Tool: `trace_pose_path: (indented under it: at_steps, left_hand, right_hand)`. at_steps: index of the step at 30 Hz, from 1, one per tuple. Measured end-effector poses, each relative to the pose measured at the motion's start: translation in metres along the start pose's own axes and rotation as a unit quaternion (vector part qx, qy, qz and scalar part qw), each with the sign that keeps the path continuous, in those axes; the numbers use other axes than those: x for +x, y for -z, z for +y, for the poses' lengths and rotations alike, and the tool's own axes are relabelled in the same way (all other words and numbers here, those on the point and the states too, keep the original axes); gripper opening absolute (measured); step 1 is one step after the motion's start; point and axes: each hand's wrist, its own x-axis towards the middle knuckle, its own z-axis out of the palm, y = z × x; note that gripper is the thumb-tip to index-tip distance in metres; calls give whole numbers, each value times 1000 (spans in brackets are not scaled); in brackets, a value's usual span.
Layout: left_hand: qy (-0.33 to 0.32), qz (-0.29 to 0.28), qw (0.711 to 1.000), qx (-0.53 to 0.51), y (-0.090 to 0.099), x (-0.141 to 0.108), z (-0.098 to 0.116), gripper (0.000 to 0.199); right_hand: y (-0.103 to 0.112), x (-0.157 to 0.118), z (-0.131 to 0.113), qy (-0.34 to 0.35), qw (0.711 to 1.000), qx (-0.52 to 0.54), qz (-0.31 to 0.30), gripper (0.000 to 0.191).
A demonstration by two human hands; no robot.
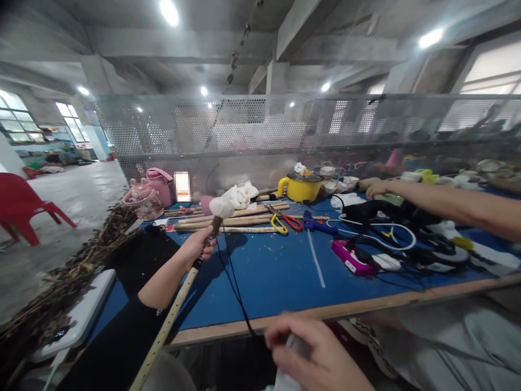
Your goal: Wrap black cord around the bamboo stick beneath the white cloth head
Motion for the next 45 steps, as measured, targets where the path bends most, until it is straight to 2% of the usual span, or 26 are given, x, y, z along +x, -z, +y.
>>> trace_pose_path:
  at_steps: [3,6,9,12,14,15,17,19,20,22,24,26,28,30,32,34,36,38,40,43,45]
  left_hand:
    - [-10,-5,997,79,-11,-6,-5,29]
    - [-25,11,990,141,-20,-9,-11,30]
    - [-28,23,987,155,-21,-8,-13,31]
    - [-33,45,986,155,-14,-5,-9,30]
    - [-36,58,986,154,-9,-2,-6,29]
    - [-37,63,985,156,-6,-2,-5,29]
    - [-38,69,983,167,-5,-1,-4,28]
    - [-42,79,978,189,-6,-1,-7,27]
    - [-47,85,974,203,-8,-2,-9,27]
    - [-65,97,965,235,-14,-3,-14,27]
    - [-94,106,953,266,-21,-5,-18,28]
    - [-124,115,942,290,-27,-6,-20,27]
    - [-159,131,926,316,-32,-7,-18,22]
    - [-194,151,903,353,-33,-6,-14,17]
    - [-205,169,885,382,-31,-3,-9,18]
    - [-187,179,885,388,-26,3,-3,22]
    - [-161,182,892,382,-20,9,1,26]
    - [-148,190,894,377,-15,15,2,27]
    - [-147,207,891,377,-12,19,0,24]
    - [-153,230,877,392,-12,22,-4,19]
    - [-154,237,868,408,-14,22,-7,19]
  right_hand:
    - [-18,54,-31,-9,985,170,-4,44]
    - [-36,108,-34,-27,962,270,9,62]
    - [-55,136,-33,-56,939,338,20,75]
    - [-72,125,-39,-66,948,304,-71,67]
    - [-76,100,-46,-40,975,178,-126,56]
    - [-74,86,-49,-19,987,95,-125,54]
    - [-61,63,-53,23,995,-62,-78,61]
    - [-42,53,-52,31,988,-145,-32,67]
    - [-32,54,-51,22,989,-147,-17,64]
    - [-17,68,-46,4,997,-76,12,58]
    - [-12,91,-41,-3,997,72,43,62]
    - [-17,119,-39,-18,971,229,62,68]
    - [-24,146,-41,-40,944,324,44,67]
    - [-26,172,-44,-56,947,317,-20,58]
    - [-18,197,-47,-69,964,249,-61,42]
    - [-7,221,-48,-69,975,211,-29,26]
    - [0,238,-50,-54,973,224,1,21]
    - [-4,245,-50,-43,967,251,-16,19]
    - [-15,243,-48,-41,953,293,-67,22]
    - [-34,233,-42,-52,904,393,-158,36]
    - [-40,229,-38,-72,887,420,-176,41]
